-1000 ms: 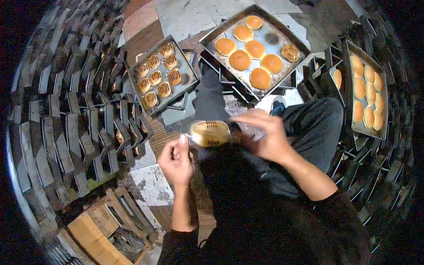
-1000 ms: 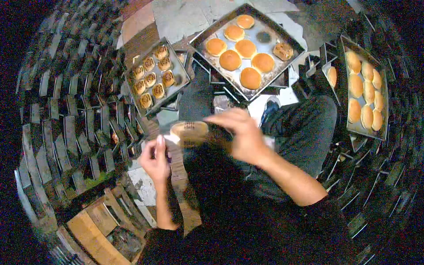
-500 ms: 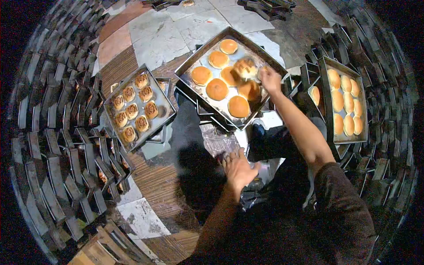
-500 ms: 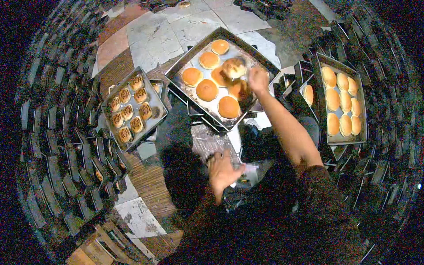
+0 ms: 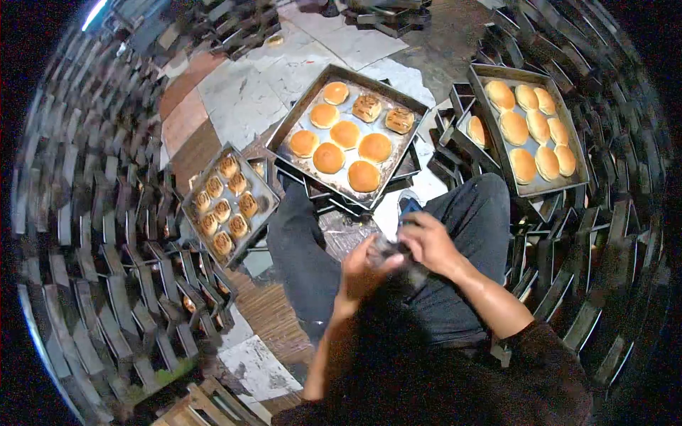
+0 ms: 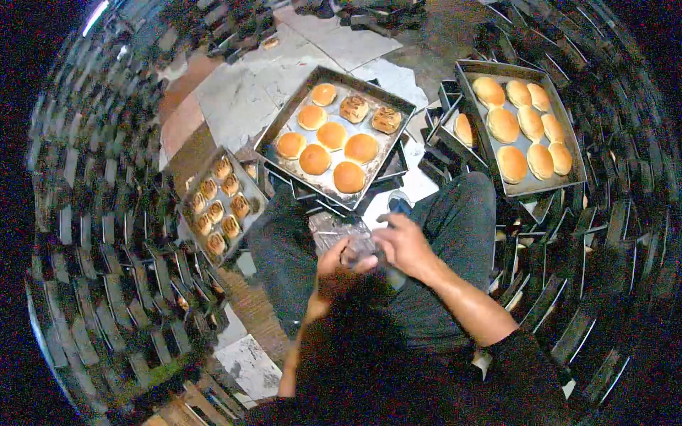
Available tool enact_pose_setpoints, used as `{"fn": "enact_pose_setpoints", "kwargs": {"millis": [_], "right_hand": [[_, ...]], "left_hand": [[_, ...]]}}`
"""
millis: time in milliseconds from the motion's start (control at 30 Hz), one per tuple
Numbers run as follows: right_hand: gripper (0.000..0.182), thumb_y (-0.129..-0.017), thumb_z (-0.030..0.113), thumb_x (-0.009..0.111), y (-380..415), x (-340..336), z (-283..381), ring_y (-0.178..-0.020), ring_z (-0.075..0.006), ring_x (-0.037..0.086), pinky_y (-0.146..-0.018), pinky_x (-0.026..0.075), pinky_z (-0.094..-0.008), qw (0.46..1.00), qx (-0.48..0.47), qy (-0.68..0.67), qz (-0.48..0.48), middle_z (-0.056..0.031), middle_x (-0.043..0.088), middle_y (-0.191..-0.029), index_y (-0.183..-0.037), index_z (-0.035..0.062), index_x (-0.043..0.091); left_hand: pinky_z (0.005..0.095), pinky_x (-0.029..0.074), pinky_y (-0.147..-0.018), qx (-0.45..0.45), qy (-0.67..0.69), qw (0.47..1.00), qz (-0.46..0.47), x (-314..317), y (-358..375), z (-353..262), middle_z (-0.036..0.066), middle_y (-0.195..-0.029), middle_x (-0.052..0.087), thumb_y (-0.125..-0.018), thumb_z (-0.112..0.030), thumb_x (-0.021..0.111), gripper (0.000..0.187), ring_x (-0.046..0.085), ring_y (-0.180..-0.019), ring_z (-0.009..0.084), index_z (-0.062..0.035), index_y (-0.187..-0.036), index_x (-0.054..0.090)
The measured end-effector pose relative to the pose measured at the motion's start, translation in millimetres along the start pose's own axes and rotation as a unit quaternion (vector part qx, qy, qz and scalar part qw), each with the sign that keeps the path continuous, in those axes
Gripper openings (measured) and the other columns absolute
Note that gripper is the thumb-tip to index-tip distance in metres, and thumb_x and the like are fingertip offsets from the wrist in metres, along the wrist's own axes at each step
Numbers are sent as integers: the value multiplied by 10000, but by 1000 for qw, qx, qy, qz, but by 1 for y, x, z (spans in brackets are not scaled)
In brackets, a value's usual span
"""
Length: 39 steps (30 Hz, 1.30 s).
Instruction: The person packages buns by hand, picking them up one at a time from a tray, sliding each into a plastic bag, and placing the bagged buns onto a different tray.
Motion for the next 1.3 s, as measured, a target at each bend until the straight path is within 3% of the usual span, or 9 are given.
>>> {"fn": "enact_pose_setpoints", "kwargs": {"millis": [100,200,400,567,800,900,1033,1200,1300], "right_hand": [[93,-829,57,687,-23,-37,-28,-690,-200,624,-654,492,-286,958,205,-160,-118,-113,672,-769,-899,15,732],[119,-858,104,703,-53,-21,-26,-695,-128,609,-640,470,-255,928,230,-283,-79,-82,686,-778,-925,12,741],[109,-871,104,650,-152,57,13,-746,-202,642,-679,502,-332,968,-1,-242,64,-119,687,-844,-894,7,695],[517,-888,504,574,-287,232,-241,-880,-339,626,-810,472,-464,960,132,157,190,-225,640,-936,-941,-9,613],[878,-615,493,799,-419,285,-377,-1125,-348,591,-978,447,-394,874,336,273,221,-246,634,-1133,-1235,-66,526],[847,-588,444,832,-399,282,-358,-1096,-347,606,-935,473,-389,906,221,332,143,-234,638,-1125,-1201,-59,534],[524,-723,234,830,-318,208,-317,-918,-201,607,-782,507,-342,927,334,-172,7,-87,610,-1018,-1105,13,548],[348,-835,89,686,-187,95,-105,-847,-204,695,-754,613,-288,662,342,-651,148,-137,676,-1004,-1140,-38,574],[428,-809,60,725,-123,67,-8,-721,-39,608,-635,511,-211,761,304,-520,241,-11,683,-873,-1192,-55,572]], "left_hand": [[292,518,-671,-43,232,972,7,-37,-14,17,60,-903,677,-856,-204,700,208,640,-796,163,-99,-1034,680],[246,506,-680,-305,631,676,-225,-74,-13,50,31,-895,672,-882,-153,683,176,617,-783,113,-36,-1015,681],[233,370,-511,-347,386,713,-472,-148,23,132,-2,-700,596,-895,-113,662,132,475,-583,64,-16,-811,631],[240,391,-505,-395,100,824,-394,-147,52,162,36,-666,581,-913,-178,636,221,505,-560,110,-19,-767,588],[257,436,-530,-434,325,674,-502,-122,48,166,36,-685,586,-910,-198,652,212,516,-563,125,-27,-797,599],[265,455,-540,-430,341,665,-507,-119,55,162,36,-694,588,-908,-206,658,210,520,-564,132,-30,-809,603],[274,480,-554,-380,387,664,-514,-127,45,160,36,-705,590,-906,-218,667,208,527,-565,140,-34,-826,609],[251,484,-643,-370,274,741,-489,-144,33,162,26,-705,589,-921,-129,638,134,554,-634,127,1,-910,613],[254,483,-722,-291,283,783,-472,-149,2,116,50,-783,615,-934,-149,618,191,587,-715,165,37,-976,630]]}}
Point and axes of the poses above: each hand's wrist, its own y-axis away from the middle knuckle, its own x-axis out of the palm, z = x × y, the point moved 8 cm from there along -y, towards the middle knuckle
